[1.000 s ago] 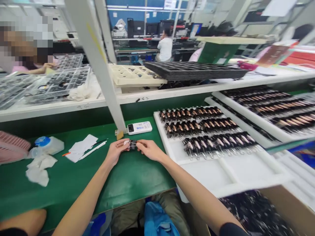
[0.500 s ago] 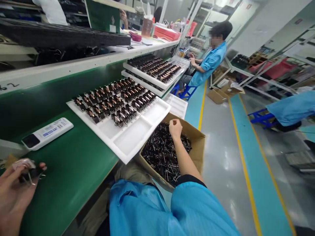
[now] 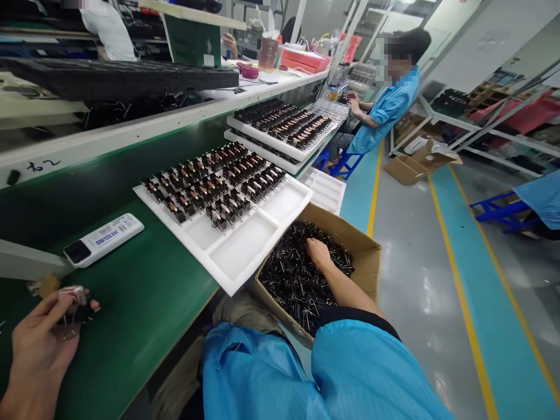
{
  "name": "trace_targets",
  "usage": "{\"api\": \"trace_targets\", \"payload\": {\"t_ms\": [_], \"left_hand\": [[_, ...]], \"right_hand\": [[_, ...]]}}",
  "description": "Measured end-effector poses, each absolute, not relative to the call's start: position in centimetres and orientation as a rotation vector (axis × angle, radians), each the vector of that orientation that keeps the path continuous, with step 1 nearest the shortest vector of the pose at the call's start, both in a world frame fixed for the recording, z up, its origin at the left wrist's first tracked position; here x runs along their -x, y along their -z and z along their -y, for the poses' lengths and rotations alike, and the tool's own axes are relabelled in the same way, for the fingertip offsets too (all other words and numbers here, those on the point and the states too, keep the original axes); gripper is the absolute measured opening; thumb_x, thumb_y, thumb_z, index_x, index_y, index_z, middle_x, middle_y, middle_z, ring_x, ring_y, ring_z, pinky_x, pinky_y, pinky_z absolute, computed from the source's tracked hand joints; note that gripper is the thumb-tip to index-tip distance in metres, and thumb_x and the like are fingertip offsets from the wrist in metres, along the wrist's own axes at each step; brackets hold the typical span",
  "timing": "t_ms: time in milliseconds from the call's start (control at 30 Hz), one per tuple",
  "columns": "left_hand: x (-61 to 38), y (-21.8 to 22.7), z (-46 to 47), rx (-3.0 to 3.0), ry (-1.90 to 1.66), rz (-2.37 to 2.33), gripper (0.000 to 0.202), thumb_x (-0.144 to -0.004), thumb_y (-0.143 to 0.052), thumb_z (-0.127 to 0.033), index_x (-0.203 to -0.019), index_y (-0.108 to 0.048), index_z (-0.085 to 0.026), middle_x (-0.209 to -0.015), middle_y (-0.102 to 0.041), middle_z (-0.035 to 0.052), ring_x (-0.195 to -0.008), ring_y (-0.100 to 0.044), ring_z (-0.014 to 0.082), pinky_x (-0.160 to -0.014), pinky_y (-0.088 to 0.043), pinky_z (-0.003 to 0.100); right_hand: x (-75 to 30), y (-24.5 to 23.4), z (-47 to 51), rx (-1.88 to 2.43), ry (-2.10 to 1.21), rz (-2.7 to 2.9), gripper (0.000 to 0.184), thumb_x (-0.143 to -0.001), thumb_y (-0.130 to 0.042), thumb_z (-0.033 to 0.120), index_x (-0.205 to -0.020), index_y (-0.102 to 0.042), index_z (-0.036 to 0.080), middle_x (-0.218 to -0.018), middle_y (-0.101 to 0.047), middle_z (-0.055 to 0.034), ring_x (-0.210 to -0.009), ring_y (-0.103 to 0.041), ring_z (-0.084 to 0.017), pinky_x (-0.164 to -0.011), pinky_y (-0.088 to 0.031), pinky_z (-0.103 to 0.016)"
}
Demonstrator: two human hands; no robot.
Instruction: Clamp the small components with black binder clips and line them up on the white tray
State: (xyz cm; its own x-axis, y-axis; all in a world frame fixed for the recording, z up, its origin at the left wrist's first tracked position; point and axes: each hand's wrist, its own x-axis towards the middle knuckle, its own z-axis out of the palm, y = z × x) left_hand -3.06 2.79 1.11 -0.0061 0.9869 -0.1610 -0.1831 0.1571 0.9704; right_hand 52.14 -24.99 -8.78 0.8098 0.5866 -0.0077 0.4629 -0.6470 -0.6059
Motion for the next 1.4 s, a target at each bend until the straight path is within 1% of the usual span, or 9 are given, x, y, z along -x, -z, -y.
{"api": "trace_targets", "payload": {"t_ms": [167,267,333,500,733,1067,1167,1300,1400], "left_hand": [[3.3,-0.8,-2.3,-1.037,-1.159,-1.162,0.029,-0.059,-0.092,-0.027,-0.083,-0.078,-0.02,-0.082,-0.075,-0.0004,-0.069,-0.068,0.0193,-0.057,-0.065,0.031],[2.8,-1.1,-1.5,-1.061,-1.103,-1.063,0.03,-0.063,-0.09,-0.03,-0.087,-0.077,-0.018,-0.085,-0.074,0.0019,-0.063,-0.067,0.018,-0.056,-0.062,0.03],[2.2,-1.4,-0.9,-1.084,-1.063,-0.991,0.029,-0.067,-0.088,-0.032,-0.089,-0.075,-0.017,-0.086,-0.073,0.0032,-0.062,-0.067,0.0185,-0.053,-0.059,0.03],[1.7,-1.7,-0.2,-1.211,-0.902,-0.962,0.031,-0.076,-0.083,-0.036,-0.097,-0.075,-0.014,-0.084,-0.072,0.0075,-0.065,-0.068,0.019,-0.045,-0.045,0.022],[2.3,-1.5,0.0,-1.146,-0.912,-0.876,0.04,-0.07,-0.087,-0.035,-0.102,-0.077,-0.013,-0.093,-0.073,0.0088,-0.064,-0.068,0.017,-0.062,-0.053,0.027],[2.8,-0.5,-0.3,-1.103,-0.996,-0.908,0.038,-0.068,-0.088,-0.035,-0.096,-0.078,-0.013,-0.084,-0.073,0.0069,-0.064,-0.067,0.0166,-0.066,-0.053,0.027],[2.6,-0.5,-0.2,-1.098,-0.993,-0.93,0.039,-0.067,-0.088,-0.036,-0.096,-0.078,-0.012,-0.085,-0.074,0.0077,-0.064,-0.067,0.017,-0.066,-0.054,0.029],[2.4,-0.8,-0.1,-1.092,-0.983,-0.918,0.039,-0.067,-0.088,-0.035,-0.097,-0.078,-0.012,-0.085,-0.074,0.0079,-0.062,-0.067,0.017,-0.063,-0.055,0.029],[2.5,-1.2,-0.3,-1.109,-1.014,-0.875,0.036,-0.068,-0.087,-0.034,-0.096,-0.078,-0.012,-0.101,-0.073,0.0112,-0.064,-0.066,0.0165,-0.063,-0.056,0.03]], "right_hand": [[-53.0,4.8,25.5,2.195,-0.219,0.752,0.029,-0.084,-0.073,0.042,-0.074,-0.062,0.017,-0.087,-0.067,-0.0092,-0.084,-0.063,-0.023,-0.078,-0.05,-0.034],[-51.9,2.0,24.6,1.994,-0.239,0.725,0.041,-0.084,-0.067,0.056,-0.09,-0.063,0.016,-0.086,-0.069,-0.0079,-0.077,-0.066,-0.023,-0.071,-0.056,-0.036],[-49.8,0.1,22.5,1.76,-0.294,0.694,0.042,-0.081,-0.074,0.056,-0.092,-0.064,0.017,-0.084,-0.069,-0.0065,-0.072,-0.066,-0.021,-0.064,-0.057,-0.032],[-38.0,-4.5,12.7,1.279,-0.86,0.724,0.038,-0.07,-0.09,0.046,-0.086,-0.069,0.018,-0.078,-0.068,-0.004,-0.062,-0.065,-0.017,-0.054,-0.058,-0.026],[-21.0,-4.3,-0.7,1.065,-1.529,1.026,0.049,-0.066,-0.091,0.052,-0.085,-0.069,0.013,-0.075,-0.071,-0.0088,-0.061,-0.069,-0.018,-0.058,-0.06,-0.026],[-17.6,-1.0,-3.0,1.081,-1.498,1.288,0.054,-0.076,-0.078,0.066,-0.085,-0.068,0.014,-0.072,-0.069,-0.0061,-0.062,-0.066,-0.018,-0.061,-0.056,-0.028],[-18.2,-1.3,-2.4,1.141,-1.432,1.485,0.049,-0.084,-0.071,0.062,-0.094,-0.07,0.014,-0.072,-0.068,-0.005,-0.063,-0.064,-0.018,-0.059,-0.053,-0.027],[-18.8,-1.8,-2.1,1.237,-1.358,1.591,0.042,-0.081,-0.077,0.055,-0.093,-0.071,0.015,-0.075,-0.068,-0.0047,-0.063,-0.061,-0.017,-0.056,-0.049,-0.026],[-19.2,-1.7,-2.3,1.203,-1.347,1.548,0.044,-0.083,-0.075,0.057,-0.09,-0.071,0.014,-0.073,-0.067,-0.0048,-0.059,-0.059,-0.017,-0.052,-0.048,-0.026]]}}
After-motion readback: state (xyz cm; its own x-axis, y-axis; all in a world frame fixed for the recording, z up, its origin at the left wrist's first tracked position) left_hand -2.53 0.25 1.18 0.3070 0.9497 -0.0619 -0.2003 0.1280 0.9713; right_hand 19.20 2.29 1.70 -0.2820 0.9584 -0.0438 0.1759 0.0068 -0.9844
